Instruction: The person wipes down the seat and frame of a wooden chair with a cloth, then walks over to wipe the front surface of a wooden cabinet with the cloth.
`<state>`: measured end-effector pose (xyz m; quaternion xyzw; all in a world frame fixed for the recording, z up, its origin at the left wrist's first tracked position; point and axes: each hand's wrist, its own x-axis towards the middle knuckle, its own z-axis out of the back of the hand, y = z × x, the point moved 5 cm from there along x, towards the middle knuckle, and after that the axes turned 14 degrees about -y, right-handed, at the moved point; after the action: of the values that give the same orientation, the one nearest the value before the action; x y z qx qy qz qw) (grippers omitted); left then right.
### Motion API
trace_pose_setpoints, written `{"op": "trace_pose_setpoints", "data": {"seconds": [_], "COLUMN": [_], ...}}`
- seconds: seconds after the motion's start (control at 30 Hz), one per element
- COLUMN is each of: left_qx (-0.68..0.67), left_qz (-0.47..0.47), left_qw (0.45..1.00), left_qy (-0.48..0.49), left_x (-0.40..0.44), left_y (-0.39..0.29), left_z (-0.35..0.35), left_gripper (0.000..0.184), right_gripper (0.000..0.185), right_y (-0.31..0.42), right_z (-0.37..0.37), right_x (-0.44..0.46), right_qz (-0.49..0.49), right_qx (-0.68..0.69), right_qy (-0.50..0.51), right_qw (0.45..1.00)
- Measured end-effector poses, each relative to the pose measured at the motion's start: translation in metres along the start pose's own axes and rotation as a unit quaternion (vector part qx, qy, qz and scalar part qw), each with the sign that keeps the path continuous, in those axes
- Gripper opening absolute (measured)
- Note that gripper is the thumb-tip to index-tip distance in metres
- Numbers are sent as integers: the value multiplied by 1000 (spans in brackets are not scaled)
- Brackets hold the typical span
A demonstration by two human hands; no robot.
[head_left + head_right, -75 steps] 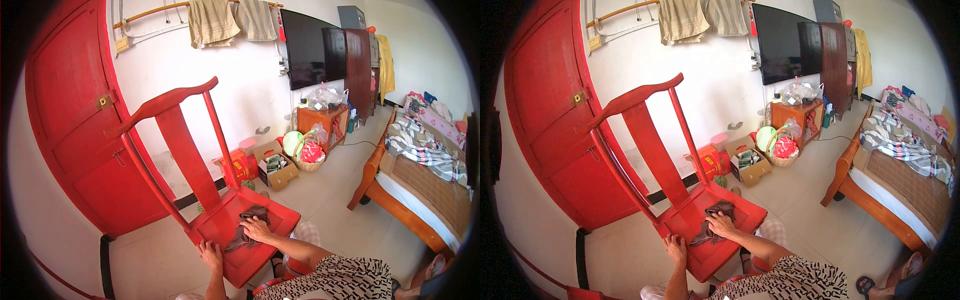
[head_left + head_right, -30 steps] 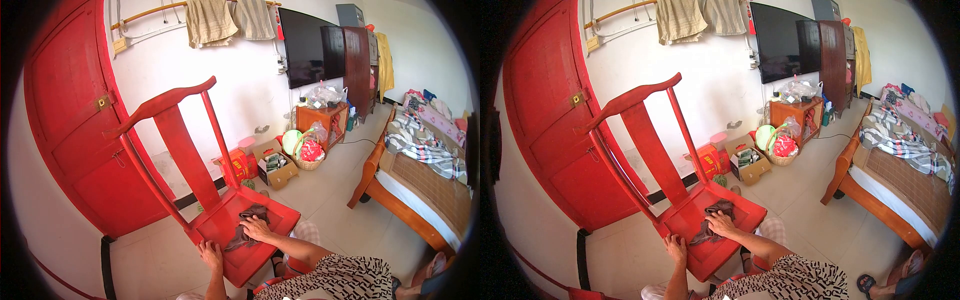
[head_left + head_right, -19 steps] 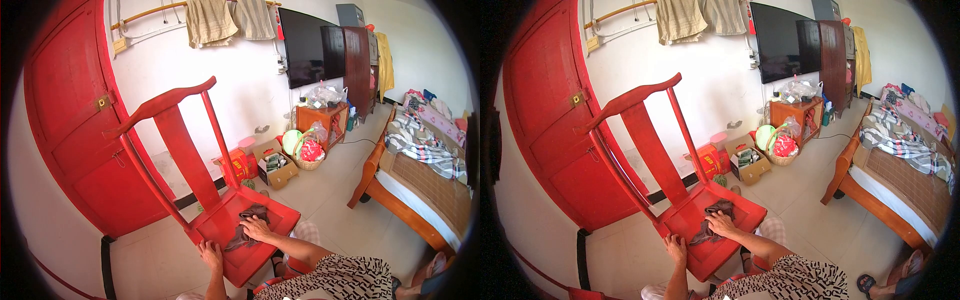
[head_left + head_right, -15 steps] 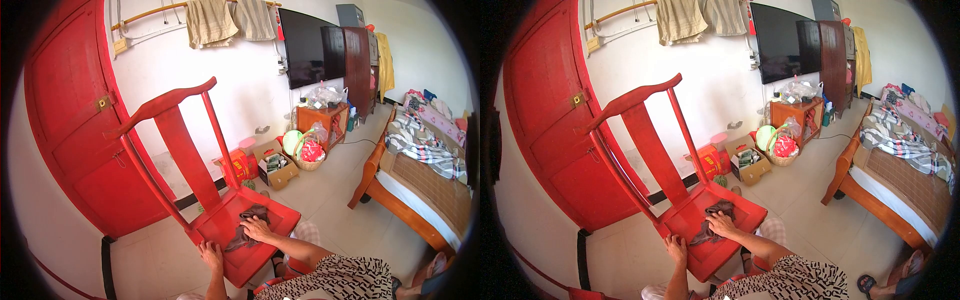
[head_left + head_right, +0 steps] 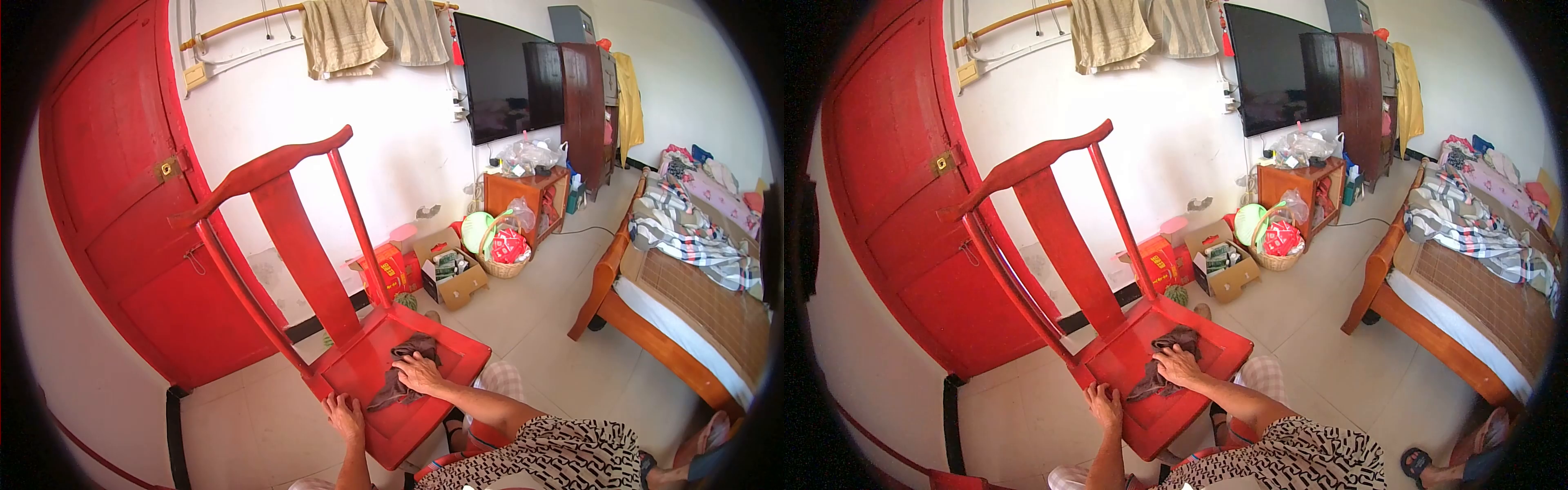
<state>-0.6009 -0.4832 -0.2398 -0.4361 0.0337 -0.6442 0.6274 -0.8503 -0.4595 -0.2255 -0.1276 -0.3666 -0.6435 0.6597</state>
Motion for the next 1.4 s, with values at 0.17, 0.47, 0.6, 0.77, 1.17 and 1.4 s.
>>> {"op": "trace_pose_setpoints", "data": {"seconds": [0.17, 0.47, 0.6, 0.77, 1.17, 1.4], "left_qx": [-2, -3, -2, -10, -22, -6], "left_qz": [-7, -14, -10, -6, -16, -31], "left_qw": [1000, 1000, 1000, 1000, 1000, 999], "left_qy": [-2, -10, -11, -9, -12, -37], "left_x": [0, 0, 0, 0, 0, 0], "left_y": [-2, -5, -3, -3, -2, -4], "left_z": [1, 6, 4, 2, 2, 3], "left_gripper": [28, 28, 28, 28, 28, 29], "right_gripper": [37, 36, 35, 35, 35, 35], "right_y": [-1, 0, -1, -1, -1, -3], "right_z": [-1, 1, -2, -1, 1, -4], "right_x": [0, 0, 0, 0, -1, -1], "right_qz": [0, 7, 3, 1, 4, -7], "right_qx": [2, 3, 3, 0, 5, 16], "right_qy": [0, -6, -12, -6, -11, 21], "right_qw": [1000, 1000, 1000, 1000, 1000, 1000]}}
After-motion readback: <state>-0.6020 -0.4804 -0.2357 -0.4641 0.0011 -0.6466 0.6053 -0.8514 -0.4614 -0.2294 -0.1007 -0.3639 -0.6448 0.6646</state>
